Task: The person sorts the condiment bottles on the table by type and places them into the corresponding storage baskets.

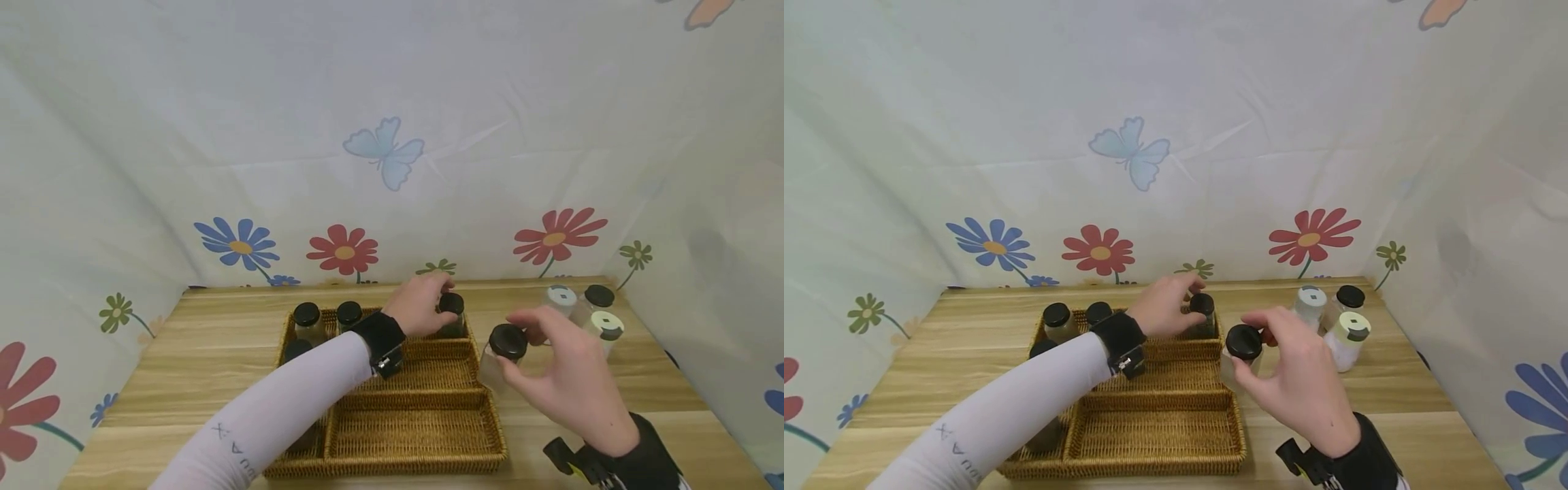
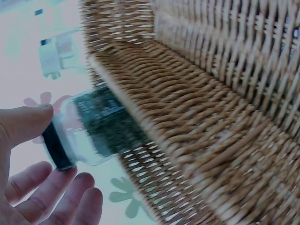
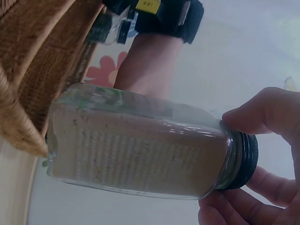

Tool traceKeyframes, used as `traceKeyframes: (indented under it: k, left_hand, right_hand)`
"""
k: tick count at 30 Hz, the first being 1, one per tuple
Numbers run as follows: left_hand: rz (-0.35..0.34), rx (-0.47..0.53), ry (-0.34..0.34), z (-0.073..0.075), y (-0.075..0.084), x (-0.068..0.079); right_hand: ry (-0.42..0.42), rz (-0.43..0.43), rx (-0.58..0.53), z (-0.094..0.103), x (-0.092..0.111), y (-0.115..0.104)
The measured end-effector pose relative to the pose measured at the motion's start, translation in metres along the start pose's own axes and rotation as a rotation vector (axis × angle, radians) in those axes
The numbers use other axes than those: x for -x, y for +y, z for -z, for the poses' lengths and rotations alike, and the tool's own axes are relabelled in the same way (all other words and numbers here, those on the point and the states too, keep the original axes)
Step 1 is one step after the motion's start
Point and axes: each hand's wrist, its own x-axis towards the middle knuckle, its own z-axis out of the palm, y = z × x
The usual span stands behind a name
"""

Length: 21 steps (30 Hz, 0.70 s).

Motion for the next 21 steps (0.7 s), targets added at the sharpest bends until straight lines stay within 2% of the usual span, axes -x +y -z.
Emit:
traceKeyframes:
  k: [6, 11, 21]
  left_hand:
    - [-0.030, 0.078, 0.011, 0.016, 0.000, 0.011]
    - [-0.076, 0.134, 0.033, 0.028, 0.000, 0.025]
    - [-0.247, 0.076, 0.064, 0.042, 0.014, 0.077]
  right_hand:
    - [-0.043, 0.029, -0.066, 0.007, 0.002, -0.015]
    - [-0.066, 0.036, -0.113, 0.009, 0.005, -0.026]
    - [-0.115, 0.034, -0.197, 0.008, 0.012, -0.046]
